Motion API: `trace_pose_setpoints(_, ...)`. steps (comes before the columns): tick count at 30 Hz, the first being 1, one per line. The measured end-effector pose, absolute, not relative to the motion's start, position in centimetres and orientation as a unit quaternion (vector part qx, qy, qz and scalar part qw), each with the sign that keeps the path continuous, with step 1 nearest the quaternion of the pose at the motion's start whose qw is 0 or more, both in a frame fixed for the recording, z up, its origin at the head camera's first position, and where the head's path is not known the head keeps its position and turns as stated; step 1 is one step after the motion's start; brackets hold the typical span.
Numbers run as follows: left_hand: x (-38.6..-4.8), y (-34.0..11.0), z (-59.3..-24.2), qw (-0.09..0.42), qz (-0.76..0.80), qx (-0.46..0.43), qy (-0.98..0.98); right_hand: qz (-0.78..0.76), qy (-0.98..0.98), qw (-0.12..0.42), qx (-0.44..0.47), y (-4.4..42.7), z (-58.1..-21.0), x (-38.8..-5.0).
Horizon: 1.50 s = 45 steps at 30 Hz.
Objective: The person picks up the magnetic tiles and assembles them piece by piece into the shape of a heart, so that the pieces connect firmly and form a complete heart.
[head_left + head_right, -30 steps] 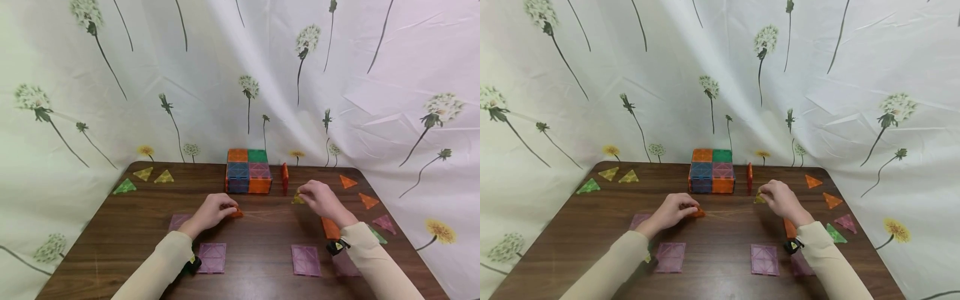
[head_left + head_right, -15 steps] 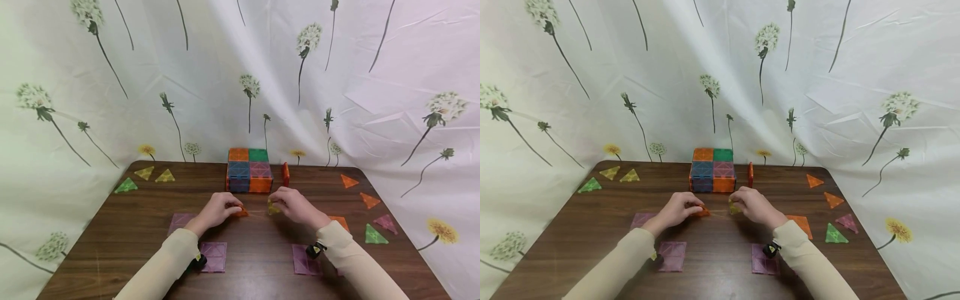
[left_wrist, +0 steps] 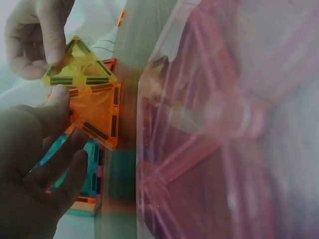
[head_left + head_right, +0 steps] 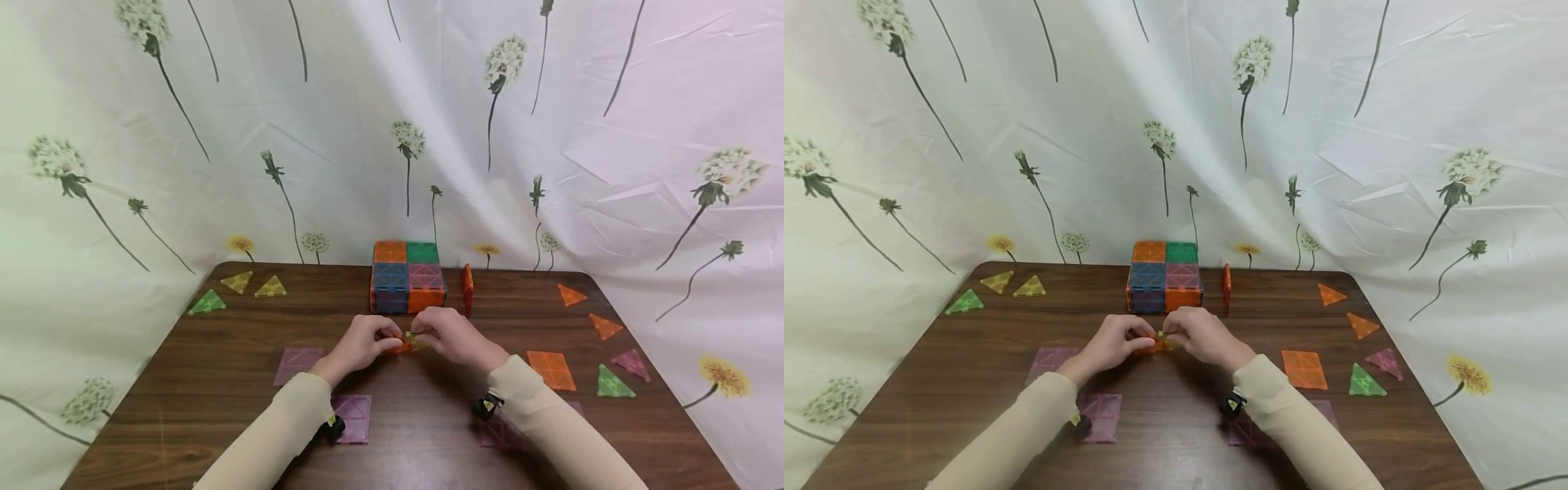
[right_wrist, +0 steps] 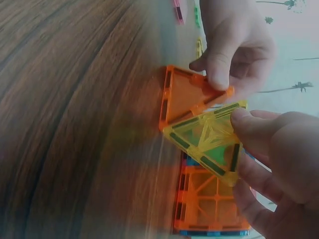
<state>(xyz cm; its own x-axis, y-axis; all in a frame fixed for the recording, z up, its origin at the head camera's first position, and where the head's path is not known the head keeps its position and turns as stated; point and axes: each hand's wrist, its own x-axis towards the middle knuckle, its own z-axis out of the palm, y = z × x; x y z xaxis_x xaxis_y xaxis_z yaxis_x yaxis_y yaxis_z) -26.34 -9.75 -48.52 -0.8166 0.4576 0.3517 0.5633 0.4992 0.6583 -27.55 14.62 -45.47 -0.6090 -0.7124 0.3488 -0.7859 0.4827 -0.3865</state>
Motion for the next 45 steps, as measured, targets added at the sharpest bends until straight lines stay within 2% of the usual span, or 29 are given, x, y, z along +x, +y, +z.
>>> trace_pose_setpoints(19, -26.6, -9.7, -48.3, 0.058, -0.401, -0.304, -0.862, 0.242, -0.857, 0.074, 0.449, 14.9, -46.2, -27.3)
trace_pose_setpoints(26, -26.9, -9.7, -48.6, 0.056, -0.418, -0.304, -0.854, 0.253, -0.869, 0.061, 0.421, 16.6, -45.8, -27.0)
trace_pose_setpoints(38, -27.1, -9.5, -48.7, 0.031, -0.433, -0.287, -0.854, 0.261, -0.880, 0.164, 0.360, 24.5, -45.3, -26.5)
trace_pose_setpoints(45, -27.2, -9.5, -48.9, 0.035, -0.439, -0.287, -0.851, 0.217, -0.923, 0.170, 0.268, 30.9, -46.2, -25.2)
